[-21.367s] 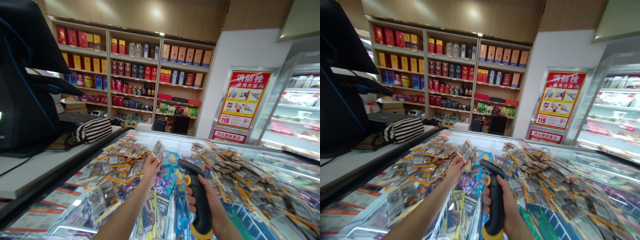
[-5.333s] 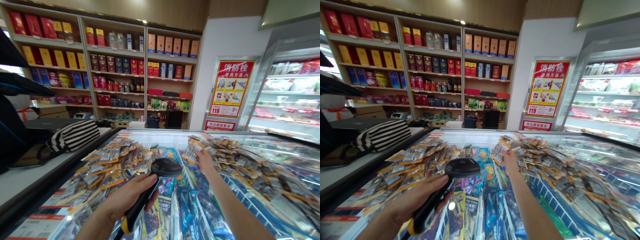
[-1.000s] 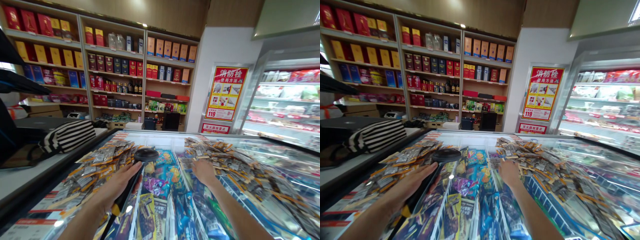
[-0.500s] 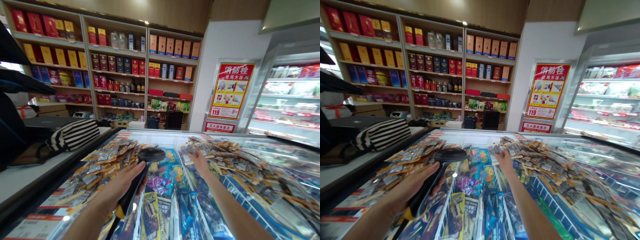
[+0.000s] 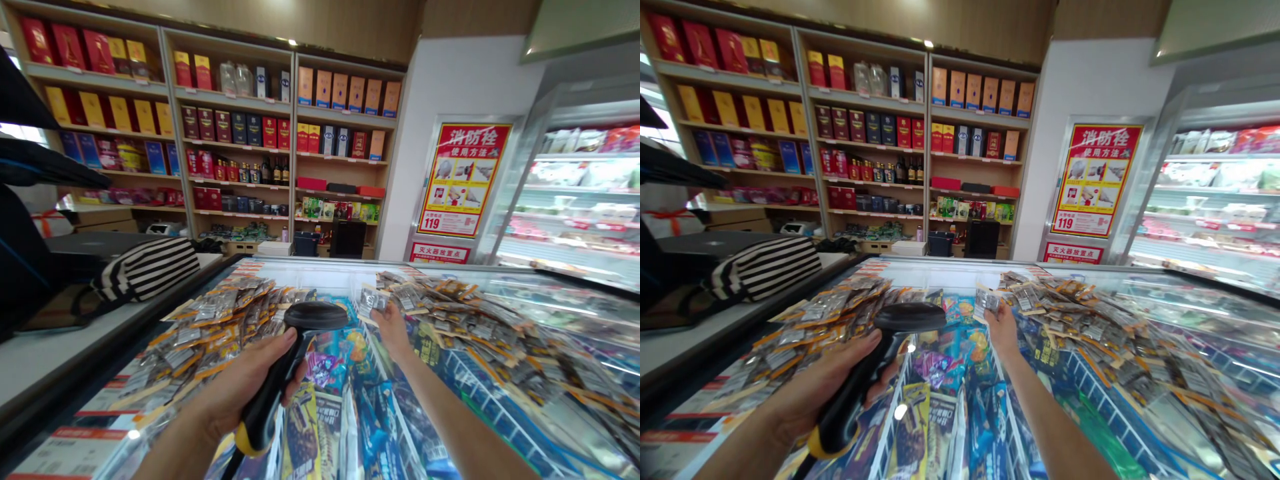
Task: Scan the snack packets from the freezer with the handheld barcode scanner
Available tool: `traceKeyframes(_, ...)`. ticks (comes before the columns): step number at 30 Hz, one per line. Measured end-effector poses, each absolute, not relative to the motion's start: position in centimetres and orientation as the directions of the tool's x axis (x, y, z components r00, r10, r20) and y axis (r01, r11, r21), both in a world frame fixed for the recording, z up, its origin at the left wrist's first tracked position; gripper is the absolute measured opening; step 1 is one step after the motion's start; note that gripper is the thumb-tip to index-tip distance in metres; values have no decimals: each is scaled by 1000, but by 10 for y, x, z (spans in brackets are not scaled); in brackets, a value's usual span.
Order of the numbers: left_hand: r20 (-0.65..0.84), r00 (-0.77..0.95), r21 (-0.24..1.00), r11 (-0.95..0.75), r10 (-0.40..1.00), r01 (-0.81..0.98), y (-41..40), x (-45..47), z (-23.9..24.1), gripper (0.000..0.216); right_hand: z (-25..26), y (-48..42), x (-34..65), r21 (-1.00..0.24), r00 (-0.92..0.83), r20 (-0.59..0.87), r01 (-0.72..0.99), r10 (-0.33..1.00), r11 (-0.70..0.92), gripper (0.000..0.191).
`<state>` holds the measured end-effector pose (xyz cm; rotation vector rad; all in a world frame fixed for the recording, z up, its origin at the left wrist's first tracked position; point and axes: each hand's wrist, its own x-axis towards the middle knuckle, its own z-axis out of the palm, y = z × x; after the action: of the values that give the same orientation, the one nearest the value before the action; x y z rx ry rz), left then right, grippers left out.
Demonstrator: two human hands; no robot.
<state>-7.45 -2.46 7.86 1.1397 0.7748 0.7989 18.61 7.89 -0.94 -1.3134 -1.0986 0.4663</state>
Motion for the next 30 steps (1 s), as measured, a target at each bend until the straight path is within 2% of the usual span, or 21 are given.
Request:
traceKeyframes(6,-126,516,948,256,847,-187,-27,-72,78,34,-14,82,189,-891,426,434,332,794,309,26)
traceKeyframes(15,-118,518,904,308,847,-297,-26,-76,81,33,-10,78,185,-923,450,361,301,817,242,23)
traceKeyframes(22,-93,538,876,325,838,-355,-28,-76,83,32,-15,81,186,-931,410,358,225,839,287,29)
traceKeyframes(27,-90,543,872,329,835,-363,-30,-73,84,32,-17,83,188,-926,408,369,233,835,296,28)
traceKeyframes(30,-106,491,907,287,865,-309,-29,-73,86,33,-16,81,188,-921,427,373,281,824,271,27)
